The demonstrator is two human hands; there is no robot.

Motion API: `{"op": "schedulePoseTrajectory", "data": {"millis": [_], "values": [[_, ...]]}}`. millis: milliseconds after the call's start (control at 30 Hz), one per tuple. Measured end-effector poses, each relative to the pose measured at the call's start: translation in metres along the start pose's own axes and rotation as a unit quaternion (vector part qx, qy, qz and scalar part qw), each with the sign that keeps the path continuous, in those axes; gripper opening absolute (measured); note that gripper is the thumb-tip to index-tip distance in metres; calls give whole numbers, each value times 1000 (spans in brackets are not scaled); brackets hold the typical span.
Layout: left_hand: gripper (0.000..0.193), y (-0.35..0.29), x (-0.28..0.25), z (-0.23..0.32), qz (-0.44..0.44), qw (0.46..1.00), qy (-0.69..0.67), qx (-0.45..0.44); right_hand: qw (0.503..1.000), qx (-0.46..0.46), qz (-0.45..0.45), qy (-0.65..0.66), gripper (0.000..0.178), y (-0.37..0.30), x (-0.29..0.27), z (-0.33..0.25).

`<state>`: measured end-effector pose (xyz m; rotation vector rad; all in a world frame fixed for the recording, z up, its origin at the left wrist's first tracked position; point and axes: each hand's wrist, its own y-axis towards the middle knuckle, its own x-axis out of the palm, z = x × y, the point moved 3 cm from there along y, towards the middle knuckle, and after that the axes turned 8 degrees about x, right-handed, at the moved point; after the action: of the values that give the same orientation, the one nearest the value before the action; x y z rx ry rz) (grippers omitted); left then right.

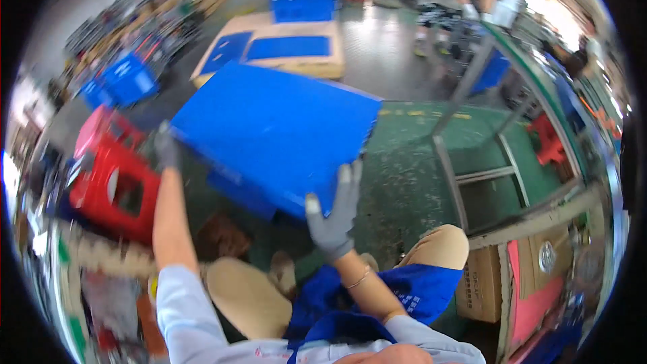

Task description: The person assembles an electronic enclosure by securing an enclosure panel to an electronic unit with screws, using a pneumatic screwdriver.

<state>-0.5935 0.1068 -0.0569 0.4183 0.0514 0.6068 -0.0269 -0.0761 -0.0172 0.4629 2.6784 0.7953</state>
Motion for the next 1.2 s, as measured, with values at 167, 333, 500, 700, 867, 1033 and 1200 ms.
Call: {"op": "schedulePoseTrajectory", "data": {"millis": [167, 333, 500, 700, 867, 1033, 1200], "values": [[49, 0, 90, -99, -18, 999, -41, 4, 992, -1, 40, -122, 47, 15, -11, 38], [48, -6, 100, -101, 44, 989, -135, -48, 988, -33, 58, -136, 40, 31, -7, 48], [53, -83, 124, -22, 206, 973, -84, -67, 998, -32, 40, -27, 35, 82, -7, 87], [61, -126, 133, 0, 268, 961, 58, 25, 992, 31, 35, -121, 24, 152, -16, 128], [62, -146, 139, 18, 257, 962, 86, 21, 982, 131, 93, -100, 24, 151, -23, 138], [68, -174, 138, 39, 260, 948, 183, 7, 979, 158, 60, -110, 29, 164, -44, 150], [75, -222, 163, 68, 227, 947, 227, -2, 976, 162, -17, -145, 33, 173, -84, 159]]}}
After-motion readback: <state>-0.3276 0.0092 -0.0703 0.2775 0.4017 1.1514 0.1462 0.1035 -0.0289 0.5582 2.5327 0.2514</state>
